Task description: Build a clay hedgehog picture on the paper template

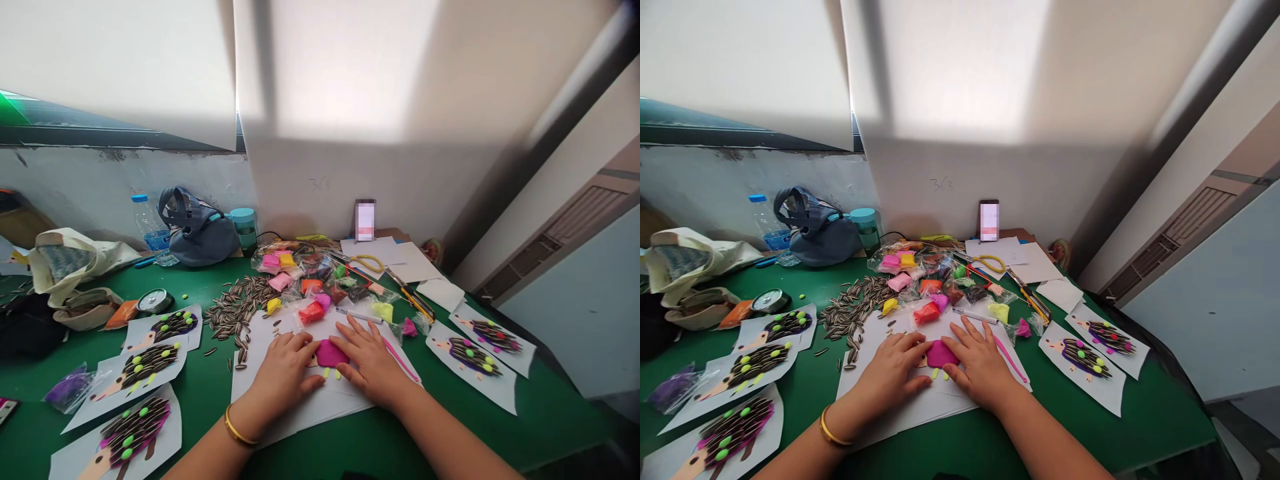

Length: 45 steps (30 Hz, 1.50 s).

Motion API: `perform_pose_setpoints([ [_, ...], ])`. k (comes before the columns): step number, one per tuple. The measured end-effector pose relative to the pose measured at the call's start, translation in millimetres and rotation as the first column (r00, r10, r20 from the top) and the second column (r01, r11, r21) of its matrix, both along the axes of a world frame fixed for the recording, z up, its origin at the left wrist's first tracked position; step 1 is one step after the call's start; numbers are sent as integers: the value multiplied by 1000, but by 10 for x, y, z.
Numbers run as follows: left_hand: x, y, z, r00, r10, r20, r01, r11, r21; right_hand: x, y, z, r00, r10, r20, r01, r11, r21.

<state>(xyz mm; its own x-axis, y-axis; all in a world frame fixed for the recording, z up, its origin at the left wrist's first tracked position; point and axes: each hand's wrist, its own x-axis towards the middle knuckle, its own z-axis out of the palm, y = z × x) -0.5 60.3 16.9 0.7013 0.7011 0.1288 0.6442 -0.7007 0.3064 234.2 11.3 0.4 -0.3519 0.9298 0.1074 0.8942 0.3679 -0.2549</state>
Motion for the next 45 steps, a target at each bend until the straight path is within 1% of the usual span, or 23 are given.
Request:
perform_pose_setpoints([
  [5, -3, 1, -4, 1000, -4, 21, 4, 1000, -3, 9, 3, -19, 1000, 7, -5, -7, 1000, 11],
  [9, -7, 7, -29, 999, 15, 31, -15, 1000, 13, 5, 2, -18, 1000, 3, -4, -3, 1000, 11],
  [15, -14, 12, -27, 1000, -11, 16, 11, 1000, 15, -7, 1, 10, 1000, -8, 1, 8, 1000, -17],
  [21, -43, 28, -16, 998, -25, 56, 24, 999, 33, 12, 0, -7, 1000, 1, -11, -1, 1000, 0],
  [24, -52, 31, 12, 997, -58, 50, 56, 998, 39, 21, -6, -4, 1000, 18, -19, -18, 1000, 10],
  [29, -42, 12, 33, 997, -63, 37, 62, 998, 23, -55, -12, 29, 997, 81, -12, -80, 996, 48],
  [33, -40, 14, -13, 998, -34, 60, 34, 999, 4, -177, -1, 57, 991, 132, -3, -131, 990, 57],
  [38, -37, 27, -71, 997, -7, 76, 7, 1000, -3, -257, 18, 57, 995, 103, 4, -104, 993, 52],
  [45, -32, 17, -66, 998, 20, 64, -20, 1000, -9, -248, 31, 46, 995, 103, 3, -103, 993, 63],
])
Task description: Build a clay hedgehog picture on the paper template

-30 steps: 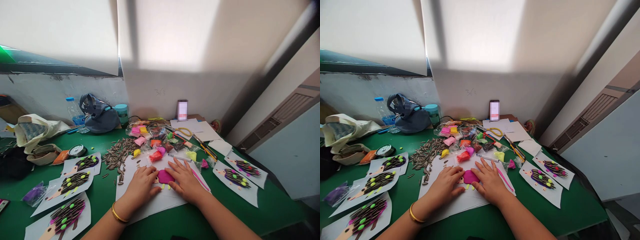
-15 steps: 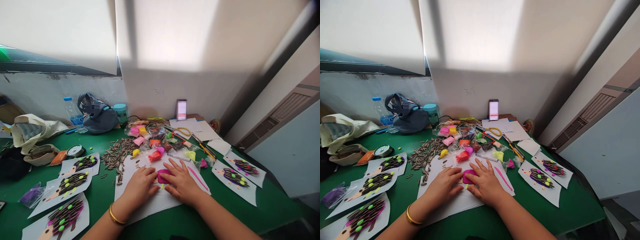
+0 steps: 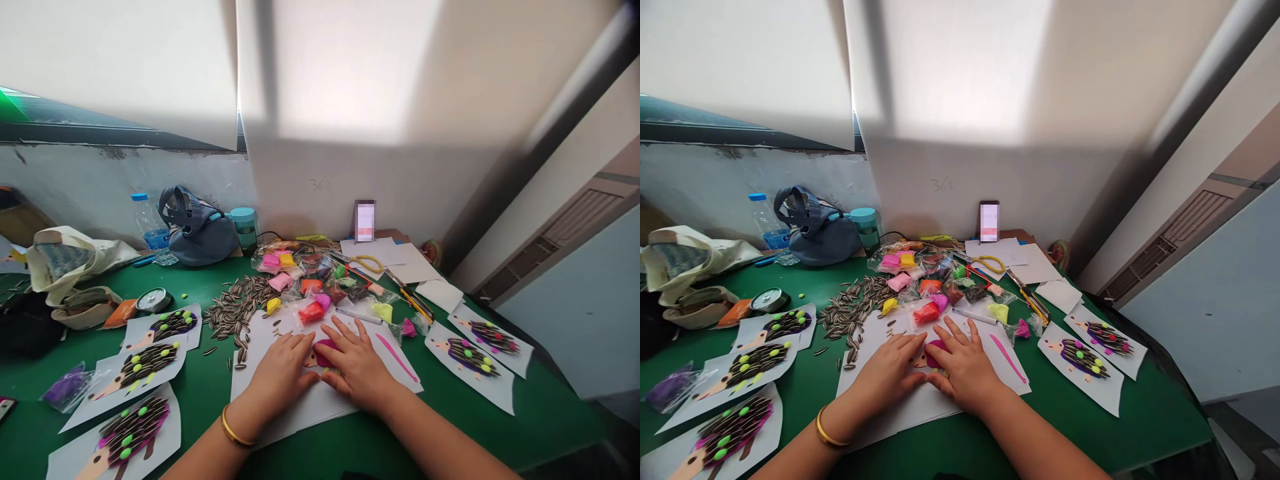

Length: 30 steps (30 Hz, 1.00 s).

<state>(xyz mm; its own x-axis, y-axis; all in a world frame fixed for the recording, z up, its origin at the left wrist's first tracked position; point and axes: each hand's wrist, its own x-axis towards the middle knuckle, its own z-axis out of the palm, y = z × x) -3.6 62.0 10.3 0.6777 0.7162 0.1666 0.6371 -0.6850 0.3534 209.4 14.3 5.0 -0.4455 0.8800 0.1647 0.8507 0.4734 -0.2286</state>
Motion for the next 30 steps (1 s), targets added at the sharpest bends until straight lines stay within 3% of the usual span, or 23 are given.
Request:
perform_pose_setpoints([
  [8, -8, 3, -24, 1000, 6, 0, -6, 1000, -6, -5, 16, -45, 1000, -7, 14, 7, 1000, 5],
  [14, -10, 4, -11, 1000, 12, 7, -12, 1000, -22, 70, -19, 3, 999, -37, -9, 38, 996, 81],
  [30, -4, 5, -27, 1000, 15, 25, -15, 1000, -17, 25, -4, 2, 1000, -14, 10, 14, 999, 44],
])
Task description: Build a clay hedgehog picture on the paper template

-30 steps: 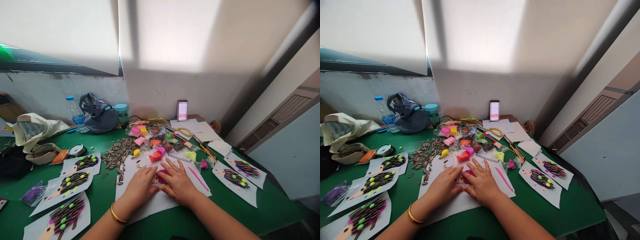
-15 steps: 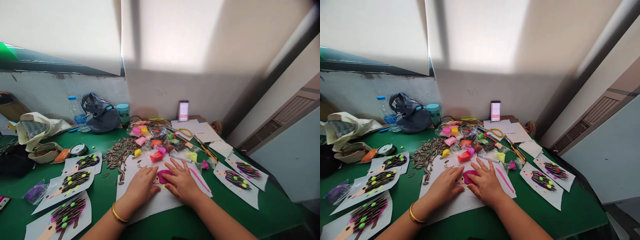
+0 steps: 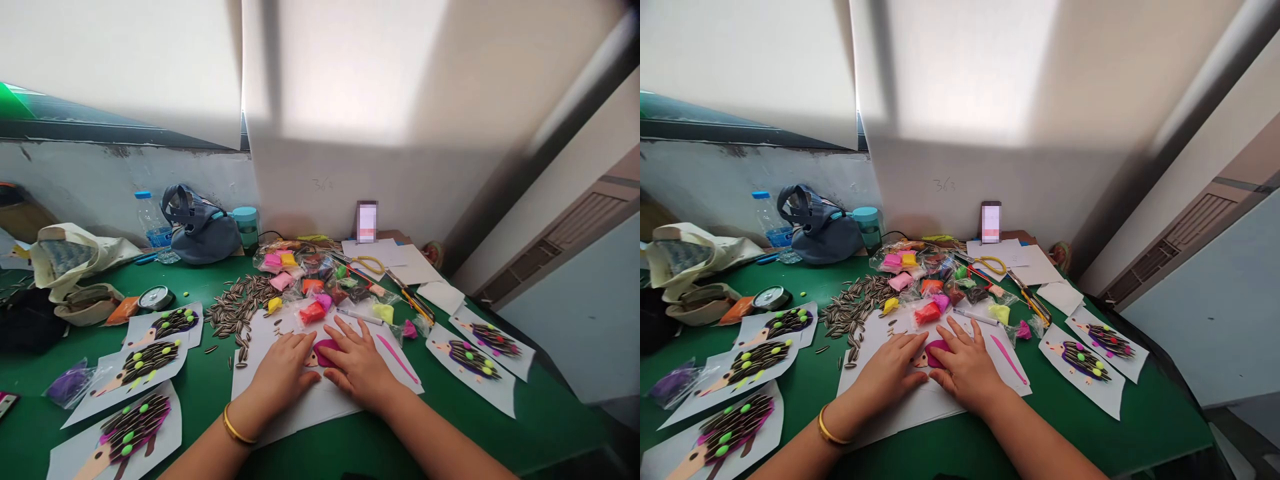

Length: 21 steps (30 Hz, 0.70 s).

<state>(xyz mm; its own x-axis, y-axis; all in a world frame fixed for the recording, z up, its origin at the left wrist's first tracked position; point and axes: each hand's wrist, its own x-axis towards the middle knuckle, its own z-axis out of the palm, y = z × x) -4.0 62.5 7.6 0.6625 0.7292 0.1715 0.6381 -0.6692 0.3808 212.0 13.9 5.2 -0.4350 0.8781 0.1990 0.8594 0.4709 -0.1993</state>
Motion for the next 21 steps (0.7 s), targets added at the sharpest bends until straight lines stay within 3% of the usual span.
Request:
perform_pose_setpoints([
  [9, -2, 6, 9, 1000, -1, -4, 1, 1000, -12, 51, -8, -6, 997, -72, -16, 73, 996, 46],
  [21, 3, 3, 13, 1000, 0, -16, 0, 1000, -9, 7, 0, 9, 999, -50, 5, 50, 999, 2],
])
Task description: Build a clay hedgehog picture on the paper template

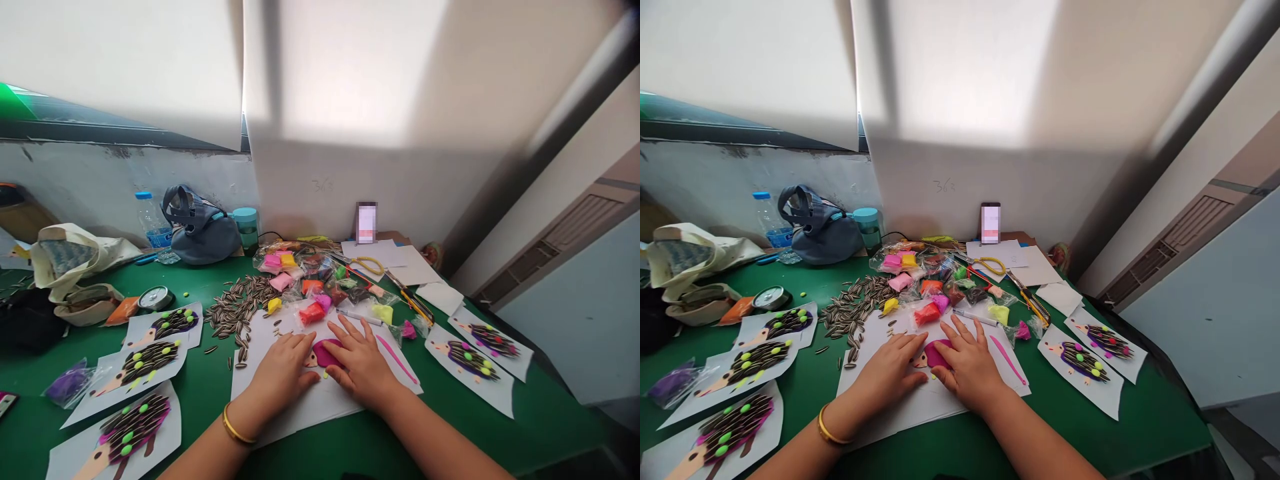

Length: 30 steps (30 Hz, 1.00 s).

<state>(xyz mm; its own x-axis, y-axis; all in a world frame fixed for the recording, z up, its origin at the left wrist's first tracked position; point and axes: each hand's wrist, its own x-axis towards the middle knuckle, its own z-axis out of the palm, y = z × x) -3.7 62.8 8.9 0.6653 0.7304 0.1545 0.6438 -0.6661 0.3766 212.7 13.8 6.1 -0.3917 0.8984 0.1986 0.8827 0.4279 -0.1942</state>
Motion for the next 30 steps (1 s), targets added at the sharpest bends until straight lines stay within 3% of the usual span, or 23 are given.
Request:
perform_pose_setpoints([
  [19, 5, -2, -1, 1000, -8, -1, 8, 1000, 1, -47, 18, -63, 999, 44, 4, -44, 999, -9],
  [24, 4, -8, 8, 1000, 1, -9, -1, 1000, -2, -31, 18, -55, 999, -2, -34, 3, 1000, 22],
  [30, 6, -9, 20, 1000, 2, -19, -2, 1000, -2, -42, 38, -74, 999, -34, -12, 33, 999, -35],
])
